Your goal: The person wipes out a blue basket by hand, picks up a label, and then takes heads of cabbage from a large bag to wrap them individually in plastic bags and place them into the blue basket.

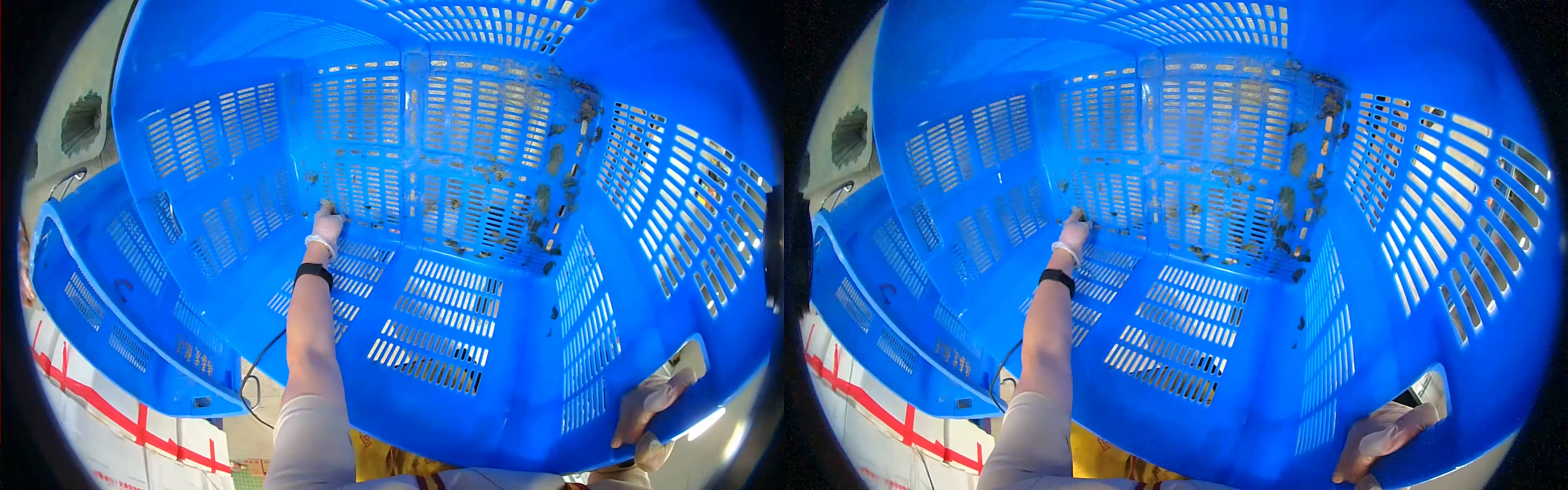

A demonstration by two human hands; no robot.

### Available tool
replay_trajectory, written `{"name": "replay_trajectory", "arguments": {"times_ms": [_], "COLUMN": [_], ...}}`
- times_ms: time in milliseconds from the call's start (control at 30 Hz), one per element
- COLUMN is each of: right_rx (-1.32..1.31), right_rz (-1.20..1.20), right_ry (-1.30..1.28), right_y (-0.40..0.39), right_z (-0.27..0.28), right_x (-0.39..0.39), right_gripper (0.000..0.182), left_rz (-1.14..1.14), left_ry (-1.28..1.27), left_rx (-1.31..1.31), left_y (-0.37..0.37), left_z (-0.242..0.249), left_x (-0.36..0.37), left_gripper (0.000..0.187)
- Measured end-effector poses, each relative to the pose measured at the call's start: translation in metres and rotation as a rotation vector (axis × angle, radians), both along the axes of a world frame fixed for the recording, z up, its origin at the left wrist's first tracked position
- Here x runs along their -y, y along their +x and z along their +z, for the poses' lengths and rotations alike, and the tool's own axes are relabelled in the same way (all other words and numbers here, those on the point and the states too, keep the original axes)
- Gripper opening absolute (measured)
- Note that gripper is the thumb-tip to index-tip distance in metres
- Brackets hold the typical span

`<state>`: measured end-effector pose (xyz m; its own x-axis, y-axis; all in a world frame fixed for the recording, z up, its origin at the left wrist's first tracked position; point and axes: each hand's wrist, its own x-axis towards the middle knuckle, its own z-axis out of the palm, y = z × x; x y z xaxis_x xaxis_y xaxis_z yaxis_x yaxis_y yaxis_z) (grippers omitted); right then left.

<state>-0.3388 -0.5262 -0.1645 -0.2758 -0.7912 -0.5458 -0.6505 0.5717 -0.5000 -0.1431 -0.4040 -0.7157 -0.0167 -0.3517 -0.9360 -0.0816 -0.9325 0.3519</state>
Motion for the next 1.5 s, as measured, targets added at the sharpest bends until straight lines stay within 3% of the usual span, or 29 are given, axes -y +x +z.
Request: {"name": "replay_trajectory", "arguments": {"times_ms": [33,67,133,167,200,233,300,400,433,467,500,533,567,600,633,667,767,833,900,967,1067,1133,1167,1267,1300,1400,1433,1467,1500], "right_rx": [0.002,0.000,-0.001,-0.004,-0.007,-0.011,-0.023,-0.020,0.302,0.229,0.321,0.459,0.460,0.393,0.413,0.491,0.538,0.554,0.474,0.346,0.128,-0.096,-0.239,-0.426,-0.440,-0.409,-0.406,-0.398,-0.333], "right_rz": [-0.005,-0.006,-0.005,-0.006,-0.004,-0.003,-0.018,-0.087,-0.097,-0.228,-0.130,-0.237,-0.253,-0.229,-0.218,-0.218,-0.084,0.009,0.085,0.154,0.243,0.419,0.567,0.732,0.781,0.876,0.880,0.873,0.878], "right_ry": [-0.006,-0.011,-0.014,-0.017,-0.018,-0.017,-0.022,-0.056,-0.075,-0.098,-0.069,-0.012,0.025,0.152,0.111,0.092,0.002,-0.018,-0.112,-0.157,-0.240,-0.446,-0.611,-0.637,-0.614,-0.369,-0.183,-0.177,-0.168], "right_y": [0.000,0.001,0.000,0.001,0.001,0.001,0.002,0.006,0.004,0.017,0.011,0.010,0.014,0.017,0.018,0.013,-0.001,0.018,0.026,0.023,0.044,0.069,0.072,0.109,0.119,0.119,0.117,0.117,0.116], "right_z": [0.001,0.002,0.004,0.006,0.007,0.009,0.012,0.013,0.008,0.008,0.010,0.016,0.022,0.028,0.028,0.028,0.025,0.060,0.095,0.141,0.187,0.200,0.182,0.124,0.101,-0.014,-0.057,-0.080,-0.096], "right_x": [-0.001,-0.003,-0.004,-0.005,-0.004,-0.004,-0.005,-0.005,-0.002,-0.003,-0.003,0.002,0.011,0.034,0.045,0.052,0.061,0.092,0.095,0.110,0.122,0.107,0.095,0.038,0.020,-0.025,-0.036,-0.044,-0.049], "right_gripper": [0.026,0.026,0.026,0.026,0.026,0.027,0.028,0.031,0.012,0.009,0.019,0.032,0.038,0.031,0.023,0.019,0.018,0.018,0.019,0.020,0.022,0.024,0.024,0.026,0.026,0.028,0.031,0.031,0.030], "left_rz": [0.076,0.069,0.052,-0.057,-0.057,0.004,0.203,0.000,-0.091,-0.113,-0.123,-0.041,0.005,-0.115,-0.194,-0.215,-0.131,-0.103,0.074,0.112,0.136,0.128,0.150,0.015,0.025,-0.141,-0.009,0.126,0.121], "left_ry": [0.145,0.138,-0.135,-0.070,-0.072,-0.002,0.310,0.349,0.309,0.155,-0.004,-0.118,-0.177,-0.126,-0.055,-0.210,-0.291,-0.313,-0.415,-0.349,-0.161,-0.094,-0.094,0.054,0.071,-0.021,-0.014,-0.003,0.006], "left_rx": [-0.149,-0.142,0.071,0.542,0.535,0.193,-0.413,-0.399,-0.225,0.045,0.317,0.317,0.344,0.327,0.398,0.456,0.434,0.549,0.564,0.605,0.738,0.739,0.706,0.601,0.550,0.516,0.434,0.348,0.354], "left_y": [0.003,0.002,-0.005,-0.017,-0.020,-0.019,-0.005,0.014,0.029,0.042,0.057,0.077,0.094,0.117,0.133,0.147,0.208,0.251,0.286,0.299,0.308,0.303,0.303,0.278,0.272,0.245,0.243,0.244,0.247], "left_z": [-0.022,-0.046,-0.082,-0.069,-0.058,-0.049,0.009,0.066,0.056,0.061,0.067,0.063,0.090,0.110,0.153,0.205,0.268,0.321,0.336,0.393,0.401,0.402,0.388,0.401,0.390,0.431,0.436,0.440,0.447], "left_x": [-0.010,-0.029,-0.055,-0.046,-0.034,-0.026,-0.003,0.021,0.014,0.009,-0.004,-0.022,-0.024,-0.026,-0.019,-0.016,-0.069,-0.101,-0.151,-0.170,-0.226,-0.271,-0.295,-0.310,-0.322,-0.296,-0.296,-0.300,-0.304], "left_gripper": [0.031,0.031,0.029,0.031,0.031,0.030,0.026,0.024,0.030,0.032,0.034,0.038,0.040,0.044,0.040,0.037,0.032,0.028,0.028,0.027,0.028,0.030,0.031,0.036,0.038,0.032,0.029,0.027,0.027]}}
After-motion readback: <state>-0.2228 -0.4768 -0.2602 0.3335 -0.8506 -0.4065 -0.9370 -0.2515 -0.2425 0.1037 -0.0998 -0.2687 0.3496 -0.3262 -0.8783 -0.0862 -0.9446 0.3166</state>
